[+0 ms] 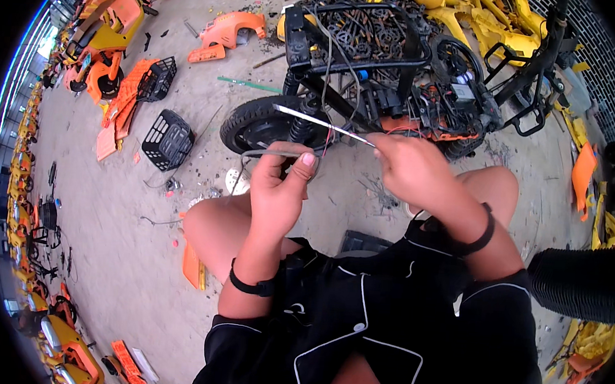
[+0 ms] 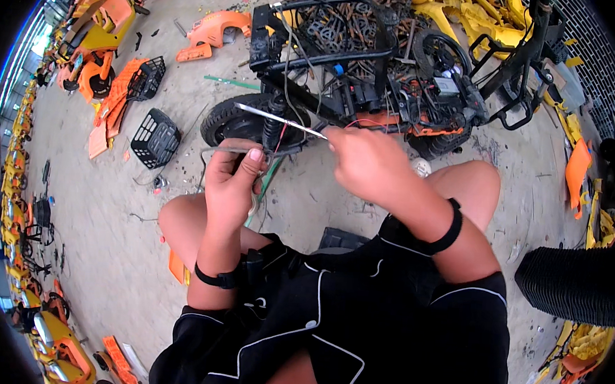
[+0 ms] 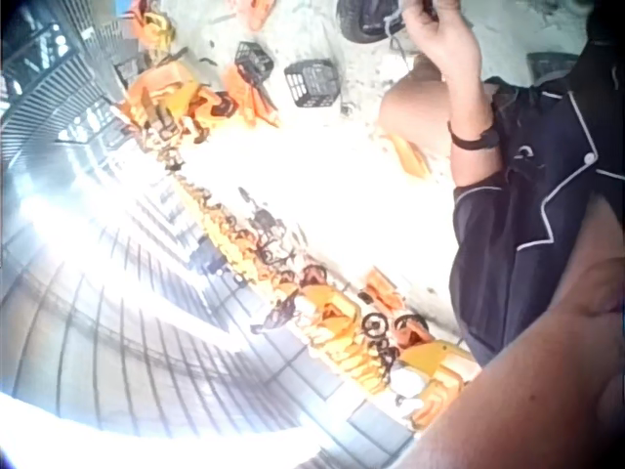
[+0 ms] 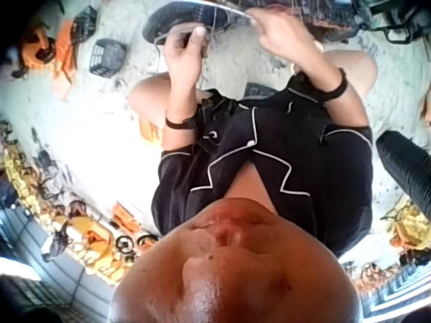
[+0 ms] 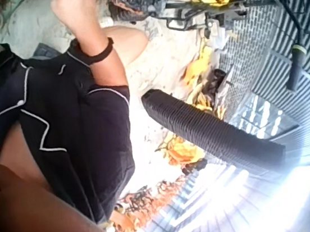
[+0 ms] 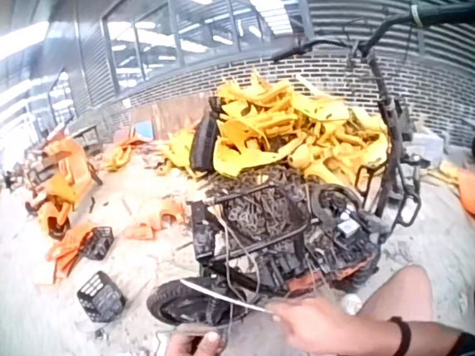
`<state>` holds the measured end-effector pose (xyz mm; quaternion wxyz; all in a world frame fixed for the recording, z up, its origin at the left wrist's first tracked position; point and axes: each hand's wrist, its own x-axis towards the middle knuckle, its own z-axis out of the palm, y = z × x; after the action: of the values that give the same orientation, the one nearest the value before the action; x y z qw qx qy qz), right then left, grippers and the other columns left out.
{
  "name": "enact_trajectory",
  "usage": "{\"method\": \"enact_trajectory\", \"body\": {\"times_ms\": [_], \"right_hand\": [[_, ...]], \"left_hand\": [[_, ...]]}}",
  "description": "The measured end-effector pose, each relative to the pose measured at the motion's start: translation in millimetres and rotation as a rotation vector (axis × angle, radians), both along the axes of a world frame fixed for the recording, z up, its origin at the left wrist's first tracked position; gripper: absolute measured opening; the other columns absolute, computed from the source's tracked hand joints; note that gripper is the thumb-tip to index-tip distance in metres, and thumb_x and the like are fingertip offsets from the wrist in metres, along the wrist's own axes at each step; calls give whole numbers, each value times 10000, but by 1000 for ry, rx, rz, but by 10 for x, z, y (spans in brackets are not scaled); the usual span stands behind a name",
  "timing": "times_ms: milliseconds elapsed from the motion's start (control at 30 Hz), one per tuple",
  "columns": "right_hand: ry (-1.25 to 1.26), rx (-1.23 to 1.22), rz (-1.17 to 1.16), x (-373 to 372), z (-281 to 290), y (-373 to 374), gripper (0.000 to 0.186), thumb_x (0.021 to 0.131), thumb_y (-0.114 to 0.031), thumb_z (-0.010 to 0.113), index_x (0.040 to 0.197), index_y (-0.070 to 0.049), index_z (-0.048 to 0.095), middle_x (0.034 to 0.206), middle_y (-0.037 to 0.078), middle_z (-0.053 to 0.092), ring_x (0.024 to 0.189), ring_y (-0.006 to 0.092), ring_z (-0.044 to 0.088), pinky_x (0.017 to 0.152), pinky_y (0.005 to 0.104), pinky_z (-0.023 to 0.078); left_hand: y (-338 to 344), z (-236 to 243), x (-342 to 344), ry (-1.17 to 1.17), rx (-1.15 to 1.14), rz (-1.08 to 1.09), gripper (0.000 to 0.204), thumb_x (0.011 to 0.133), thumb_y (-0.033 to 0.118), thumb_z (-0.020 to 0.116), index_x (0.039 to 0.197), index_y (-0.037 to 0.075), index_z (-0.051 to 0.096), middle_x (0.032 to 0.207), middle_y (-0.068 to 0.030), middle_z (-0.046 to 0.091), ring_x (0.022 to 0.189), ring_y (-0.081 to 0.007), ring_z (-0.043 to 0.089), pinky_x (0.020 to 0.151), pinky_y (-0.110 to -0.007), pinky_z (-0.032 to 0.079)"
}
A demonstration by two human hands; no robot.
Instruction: The person manipulates a bundle of wires on a motorcycle frame, using a screwdriver to adjust components and wrapping a cable around a frame member while sitting among scattered motorcycle parts.
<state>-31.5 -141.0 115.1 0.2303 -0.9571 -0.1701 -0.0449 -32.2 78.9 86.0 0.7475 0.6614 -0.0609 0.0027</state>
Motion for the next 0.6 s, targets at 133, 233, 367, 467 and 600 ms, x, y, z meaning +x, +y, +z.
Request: {"method": "enact_trajectory", "body": {"times_ms": [133, 233, 367, 467, 600], "right_hand": [[371, 689, -58, 90, -243, 200, 148, 946, -121, 495, 1043, -28, 559, 776, 103, 611, 638, 217, 594, 580, 338, 464], [654, 1184, 66, 135, -346, 320, 154, 991, -149, 469, 1051, -27, 543, 770, 25, 547, 615, 89, 501, 556, 230, 412], [809, 1370, 354, 168, -398, 312, 187, 970, -179, 509, 989, 4, 542, 700, 36, 529, 544, 105, 456, 504, 237, 372], [1042, 1314, 496, 81, -345, 266, 290, 956, -237, 535, 928, 49, 569, 623, 34, 504, 492, 94, 419, 461, 239, 338], [1278, 784, 710, 172, -249, 140, 343, 930, -304, 586, 943, 27, 673, 613, 15, 537, 512, 64, 431, 467, 223, 330]], "left_hand": [[-66, -47, 49, 121, -326, -19, 135, 961, 184, 567, 989, 54, 546, 842, -48, 575, 708, -102, 531, 472, -204, 388], [-35, -44, 128, 257, -462, -45, 165, 981, 217, 517, 993, 53, 521, 905, -56, 558, 741, -129, 531, 449, -198, 351], [39, -44, 234, 417, -487, -205, 177, 972, 209, 525, 960, 32, 518, 837, -63, 538, 617, -112, 487, 405, -197, 286], [126, -138, 315, 457, -471, -442, 207, 960, 205, 552, 907, 5, 546, 769, -60, 534, 491, -89, 421, 387, -207, 243], [294, -79, 377, 405, -163, -601, 155, 903, 202, 636, 885, 52, 600, 685, 7, 543, 518, -50, 432, 443, -187, 318]]}}
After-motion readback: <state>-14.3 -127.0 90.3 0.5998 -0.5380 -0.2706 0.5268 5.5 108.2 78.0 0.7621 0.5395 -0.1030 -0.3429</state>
